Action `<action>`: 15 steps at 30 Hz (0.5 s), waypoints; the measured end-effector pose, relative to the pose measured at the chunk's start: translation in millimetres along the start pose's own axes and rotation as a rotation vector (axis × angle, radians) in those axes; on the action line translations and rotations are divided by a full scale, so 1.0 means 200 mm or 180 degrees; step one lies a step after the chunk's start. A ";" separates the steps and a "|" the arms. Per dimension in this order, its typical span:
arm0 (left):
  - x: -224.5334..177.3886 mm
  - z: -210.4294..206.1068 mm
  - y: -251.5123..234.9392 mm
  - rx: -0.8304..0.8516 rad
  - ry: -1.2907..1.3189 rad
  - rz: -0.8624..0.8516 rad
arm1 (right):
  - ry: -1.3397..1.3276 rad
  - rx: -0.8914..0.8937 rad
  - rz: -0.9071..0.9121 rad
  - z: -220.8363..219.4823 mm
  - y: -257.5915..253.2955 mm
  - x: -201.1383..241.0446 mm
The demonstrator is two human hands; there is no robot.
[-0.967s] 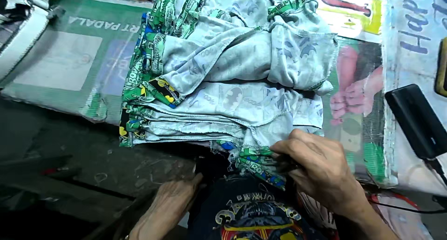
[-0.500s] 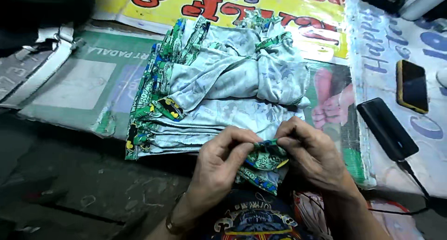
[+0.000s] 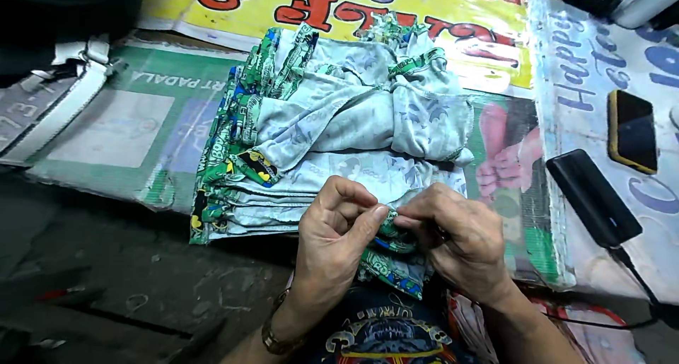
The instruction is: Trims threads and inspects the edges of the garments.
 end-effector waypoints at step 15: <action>-0.02 -0.02 0.03 0.0399 -0.1630 -0.0881 | -0.0698 0.0180 -0.0402 0.04 -0.02 -0.03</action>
Point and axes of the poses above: each hand's wrist, its own y-axis away from the middle knuckle, its own z-axis out of the back of the hand, x = y × z, the point moved 4 cm from there along -y, towards the middle knuckle, and after that the axes turned 12 degrees about z, right-handed, at the moved point
